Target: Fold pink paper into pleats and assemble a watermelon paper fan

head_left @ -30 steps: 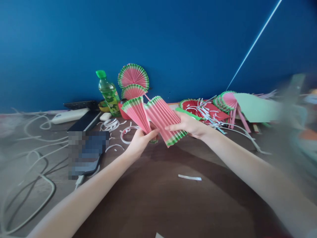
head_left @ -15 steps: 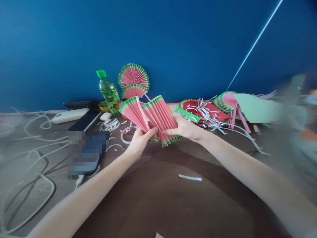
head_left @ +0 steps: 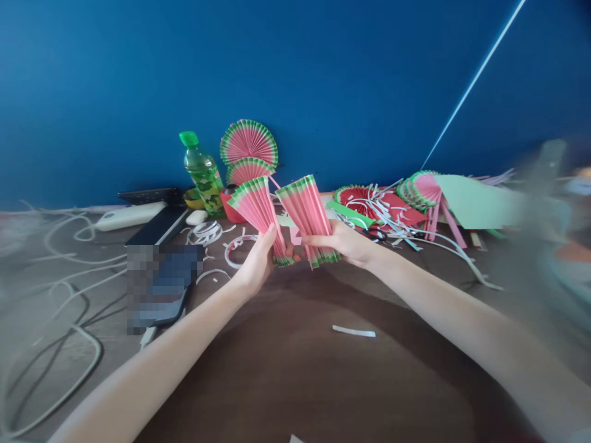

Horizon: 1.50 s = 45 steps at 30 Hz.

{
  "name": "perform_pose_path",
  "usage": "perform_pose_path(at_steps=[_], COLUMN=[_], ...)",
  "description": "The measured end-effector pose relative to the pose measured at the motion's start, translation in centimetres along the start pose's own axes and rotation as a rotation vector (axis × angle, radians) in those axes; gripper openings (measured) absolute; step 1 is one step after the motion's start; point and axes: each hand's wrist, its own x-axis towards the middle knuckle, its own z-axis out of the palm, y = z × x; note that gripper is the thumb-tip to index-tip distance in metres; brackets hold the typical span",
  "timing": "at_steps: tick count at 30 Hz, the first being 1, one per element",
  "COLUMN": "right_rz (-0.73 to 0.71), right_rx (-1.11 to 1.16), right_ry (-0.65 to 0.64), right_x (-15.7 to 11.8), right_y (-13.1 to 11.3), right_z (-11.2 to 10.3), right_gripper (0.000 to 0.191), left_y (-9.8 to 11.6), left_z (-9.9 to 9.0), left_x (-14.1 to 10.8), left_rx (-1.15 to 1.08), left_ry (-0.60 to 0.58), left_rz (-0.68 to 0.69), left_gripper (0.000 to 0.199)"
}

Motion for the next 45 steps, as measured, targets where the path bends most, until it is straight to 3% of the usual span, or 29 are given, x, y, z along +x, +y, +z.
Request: perform_pose_path(at_steps=[4, 10, 19, 45], right_rz=[-0.021, -0.112, -0.135, -0.181], right_rx=[0.089, 0.071, 0.027, -0.144], right_ry=[-0.006, 0.055, 0.094, 0.095], right_x=[-0.2, -0.5, -0.5, -0.5], right_y=[-0.3, 0.2, 0.6, 0.6], right_z=[0.2, 0.9, 1.1, 0.9], right_gripper=[0.032, 0.027, 0.033, 0.027], left_y=[-0.3, -0.9, -1.2, -1.3], left_z=[-0.3, -0.6, -0.7, -0.5], left_x=[0.1, 0.2, 0.2, 0.1], left_rx=[0.084, 0.12, 0.139, 0.181], left_ry=[0.05, 0.007, -0.019, -0.041], left_rz=[0.018, 0.082, 0.13, 0.128], left_gripper=[0.03, 0.026, 0.023, 0.022])
